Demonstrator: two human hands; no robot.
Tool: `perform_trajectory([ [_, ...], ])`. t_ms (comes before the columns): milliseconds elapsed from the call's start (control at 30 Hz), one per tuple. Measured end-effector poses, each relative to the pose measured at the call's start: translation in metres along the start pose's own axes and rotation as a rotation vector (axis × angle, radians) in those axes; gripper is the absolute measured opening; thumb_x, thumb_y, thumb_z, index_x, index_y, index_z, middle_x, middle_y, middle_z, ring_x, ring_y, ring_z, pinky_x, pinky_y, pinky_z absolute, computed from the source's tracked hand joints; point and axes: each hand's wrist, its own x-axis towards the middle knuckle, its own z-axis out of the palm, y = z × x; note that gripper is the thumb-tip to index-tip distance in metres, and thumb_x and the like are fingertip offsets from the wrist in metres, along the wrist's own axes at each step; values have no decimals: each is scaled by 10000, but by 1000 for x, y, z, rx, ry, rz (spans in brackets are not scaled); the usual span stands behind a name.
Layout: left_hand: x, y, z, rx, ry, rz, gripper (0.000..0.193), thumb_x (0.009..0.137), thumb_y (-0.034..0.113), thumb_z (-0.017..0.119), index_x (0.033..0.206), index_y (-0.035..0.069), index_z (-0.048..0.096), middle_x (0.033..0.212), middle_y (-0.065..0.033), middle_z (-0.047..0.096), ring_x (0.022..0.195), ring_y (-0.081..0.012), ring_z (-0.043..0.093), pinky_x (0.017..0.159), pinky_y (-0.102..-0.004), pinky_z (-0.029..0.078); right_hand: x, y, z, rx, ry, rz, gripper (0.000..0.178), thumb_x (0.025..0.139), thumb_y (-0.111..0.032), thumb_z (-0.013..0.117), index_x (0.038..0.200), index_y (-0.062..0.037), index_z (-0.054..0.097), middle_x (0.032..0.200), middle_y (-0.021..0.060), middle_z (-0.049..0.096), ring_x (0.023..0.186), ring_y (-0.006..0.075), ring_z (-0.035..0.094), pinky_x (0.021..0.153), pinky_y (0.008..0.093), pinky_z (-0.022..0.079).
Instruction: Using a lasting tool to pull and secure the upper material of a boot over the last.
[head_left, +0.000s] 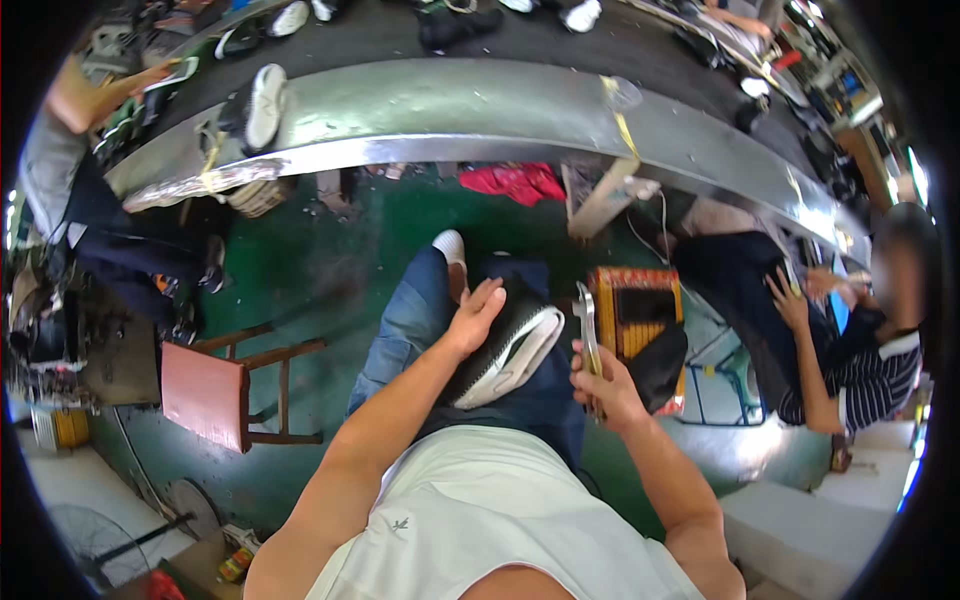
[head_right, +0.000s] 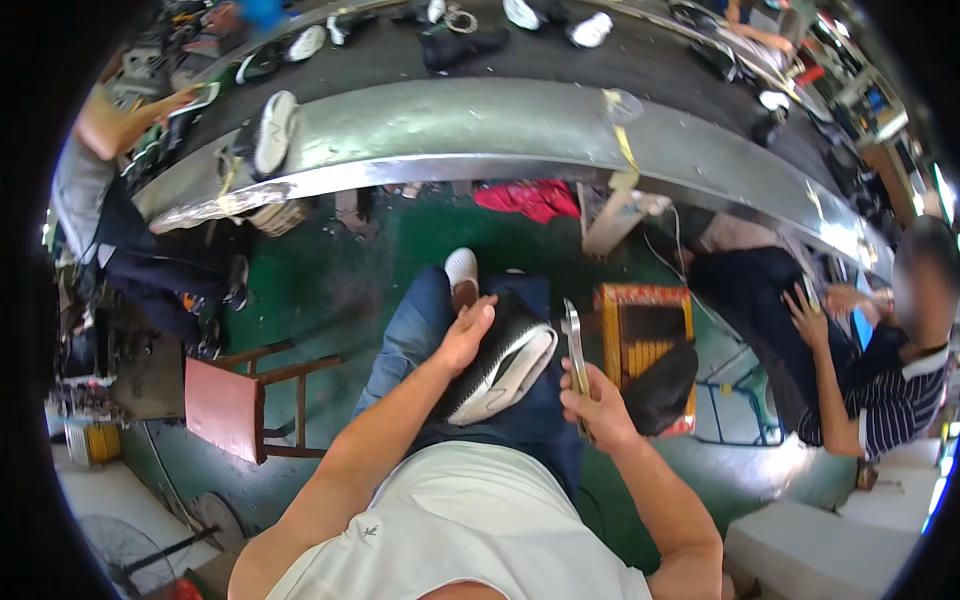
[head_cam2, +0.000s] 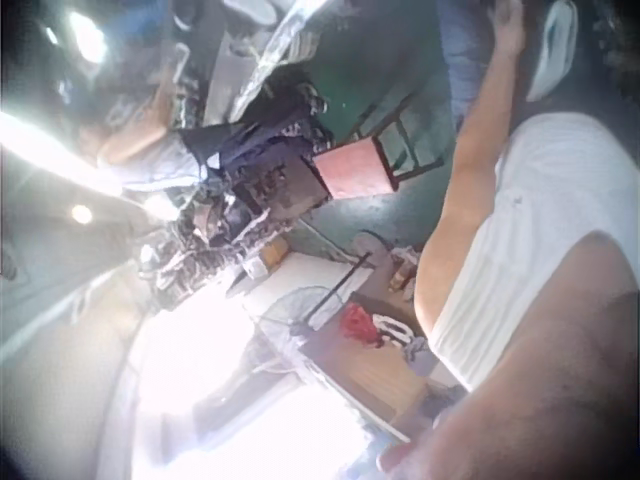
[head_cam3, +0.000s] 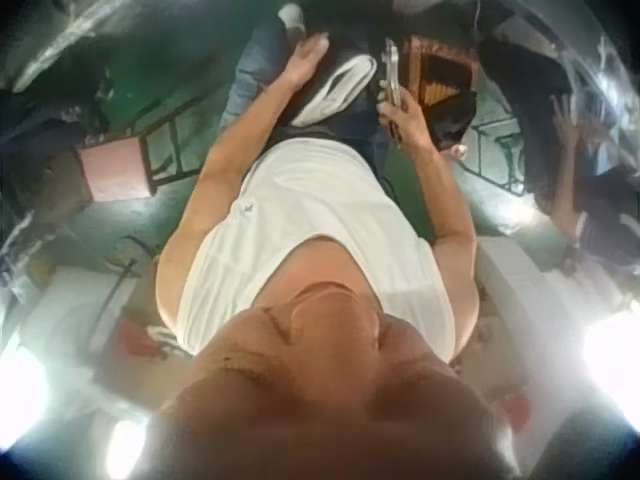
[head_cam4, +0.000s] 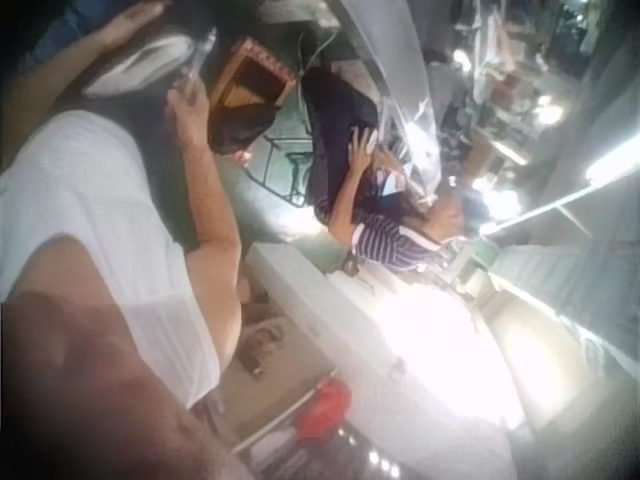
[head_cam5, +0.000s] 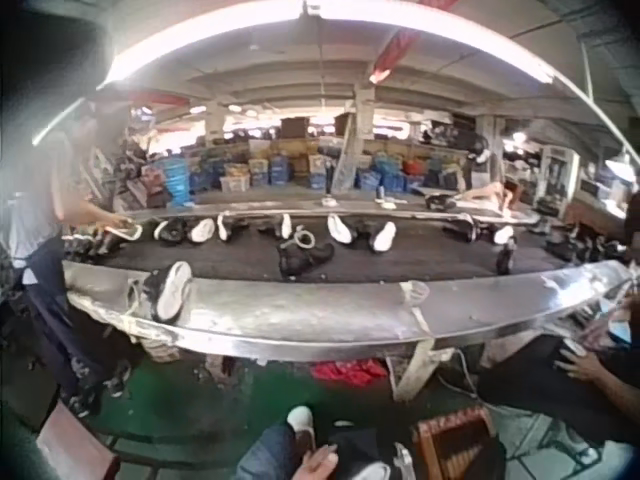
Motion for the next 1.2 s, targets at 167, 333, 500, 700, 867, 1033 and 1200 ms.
perform_trajectory([
  [167,-4,86,34,634,-144,5,1182,671,770,763,1594,159,350,1705,-183,100,1553,-481,6,1157,-754,109,-11,19,-9,-30,77,182,350,1056,-189,549,1366,-33,498,1028,95,700,825,156,654,758,297,526],
  [333,-9,112,56,874,-292,-83,1204,643,696,815,1610,182,314,1704,-211,45,1540,-522,-8,1105,-809,142,-18,32,-9,-211,120,131,286,1056,-153,510,1279,24,547,982,77,707,767,120,640,633,252,482],
  [500,9,80,38,659,-275,53,1054,667,577,849,1516,98,450,1663,-238,193,1527,-469,186,1187,-633,253,-14,17,-9,-453,68,46,250,1040,-159,543,1213,11,609,935,55,698,743,97,608,646,258,482],
  [700,-27,74,-15,-396,-332,22,706,878,208,783,1498,110,459,1633,-131,262,1510,-260,273,1206,-386,257,-27,-4,11,-748,-36,-123,316,988,-164,599,1260,-3,610,938,156,684,868,317,680,843,385,536],
  [867,-47,62,-31,-74,-236,345,617,985,265,659,1525,128,396,1653,-149,212,1555,-285,151,1238,-406,156,-21,-6,33,-706,-232,-183,445,980,-177,604,1393,-25,537,1053,195,667,1001,338,670,922,379,510],
  [1033,-59,71,-32,-39,-208,356,581,1025,335,591,1524,118,386,1658,-174,192,1563,-332,132,1244,-439,158,2,2,33,-369,-370,35,290,1026,-199,591,1230,6,608,1039,72,650,1009,131,618,907,292,509],
  [1200,-61,74,-37,288,-114,323,580,1037,325,578,1525,74,391,1620,-183,310,1518,-297,283,1220,-386,233,6,-32,49,0,-367,362,286,1042,-234,581,1208,-1,589,972,59,640,919,163,655,801,323,559],
])
